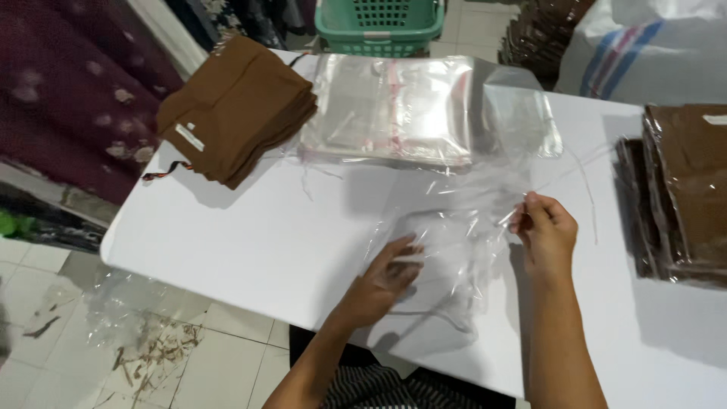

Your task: The person folds a brown shirt and places it into a clear plastic bag on a white table. The person smooths the shirt inside the bag and seals the bag. The packaged shirt is then placed on a stack of other packaged shirts.

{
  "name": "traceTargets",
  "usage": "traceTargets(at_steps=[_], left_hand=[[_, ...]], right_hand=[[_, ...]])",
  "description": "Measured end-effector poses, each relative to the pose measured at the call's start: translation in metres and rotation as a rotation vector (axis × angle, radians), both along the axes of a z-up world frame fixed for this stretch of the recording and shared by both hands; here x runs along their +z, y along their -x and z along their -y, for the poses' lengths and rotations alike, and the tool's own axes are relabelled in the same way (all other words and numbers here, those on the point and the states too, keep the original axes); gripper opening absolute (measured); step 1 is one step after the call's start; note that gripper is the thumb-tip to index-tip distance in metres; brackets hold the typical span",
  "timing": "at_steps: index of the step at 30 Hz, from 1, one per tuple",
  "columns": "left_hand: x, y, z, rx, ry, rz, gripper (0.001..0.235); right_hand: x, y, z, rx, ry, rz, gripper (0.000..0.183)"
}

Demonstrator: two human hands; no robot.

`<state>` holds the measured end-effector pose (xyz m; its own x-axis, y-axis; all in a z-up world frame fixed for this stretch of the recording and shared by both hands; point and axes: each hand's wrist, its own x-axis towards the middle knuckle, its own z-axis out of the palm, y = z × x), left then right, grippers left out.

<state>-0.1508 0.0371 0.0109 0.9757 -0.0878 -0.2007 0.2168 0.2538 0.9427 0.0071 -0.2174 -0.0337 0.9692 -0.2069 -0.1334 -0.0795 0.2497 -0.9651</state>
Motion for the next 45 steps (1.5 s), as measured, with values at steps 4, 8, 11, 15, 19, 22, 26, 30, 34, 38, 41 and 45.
traceTargets(at_steps=[4,8,11,15,19,22,26,30,34,38,41,45], left_hand=[[-0.014,0.034,-0.059,-0.052,-0.107,0.135,0.048],[-0.023,0.054,-0.123,0.386,-0.020,0.023,0.036],[-0.012,0.055,-0.165,0.628,-0.030,-0.043,0.034],[-0.007,0.031,-0.202,0.696,-0.005,-0.074,0.031],[0.006,-0.041,-0.210,0.642,0.373,-0.077,0.058],[-0.001,-0.103,-0.226,0.656,0.805,-0.084,0.067],[-0.017,-0.144,-0.243,0.791,1.043,0.001,0.086],[-0.012,-0.149,-0.245,0.822,1.135,0.012,0.093],[-0.017,-0.151,-0.239,0.825,1.075,-0.007,0.089],[-0.021,-0.157,-0.240,0.893,1.019,-0.050,0.061],[-0.019,-0.157,-0.240,0.914,0.995,-0.058,0.056],[-0.025,-0.156,-0.240,0.957,0.930,-0.050,0.057]], right_hand=[[0.010,0.002,-0.011,-0.002,0.045,-0.115,0.015],[0.036,0.012,-0.033,-0.028,0.424,-0.090,0.019],[0.065,0.016,-0.066,-0.063,0.709,0.106,0.023],[0.064,-0.023,-0.123,0.189,0.726,0.351,0.021],[0.095,-0.073,-0.247,0.464,0.793,0.313,0.026],[0.078,-0.136,-0.327,0.521,1.214,0.633,0.037],[0.064,-0.211,-0.411,0.623,1.109,0.588,0.036],[0.074,-0.223,-0.451,0.734,0.958,0.456,0.060],[0.073,-0.215,-0.466,0.786,1.064,0.390,0.063],[0.083,-0.215,-0.479,0.765,0.988,0.283,0.057],[0.103,-0.196,-0.486,0.752,0.929,0.230,0.054],[0.093,-0.219,-0.505,0.755,0.867,0.248,0.039]])
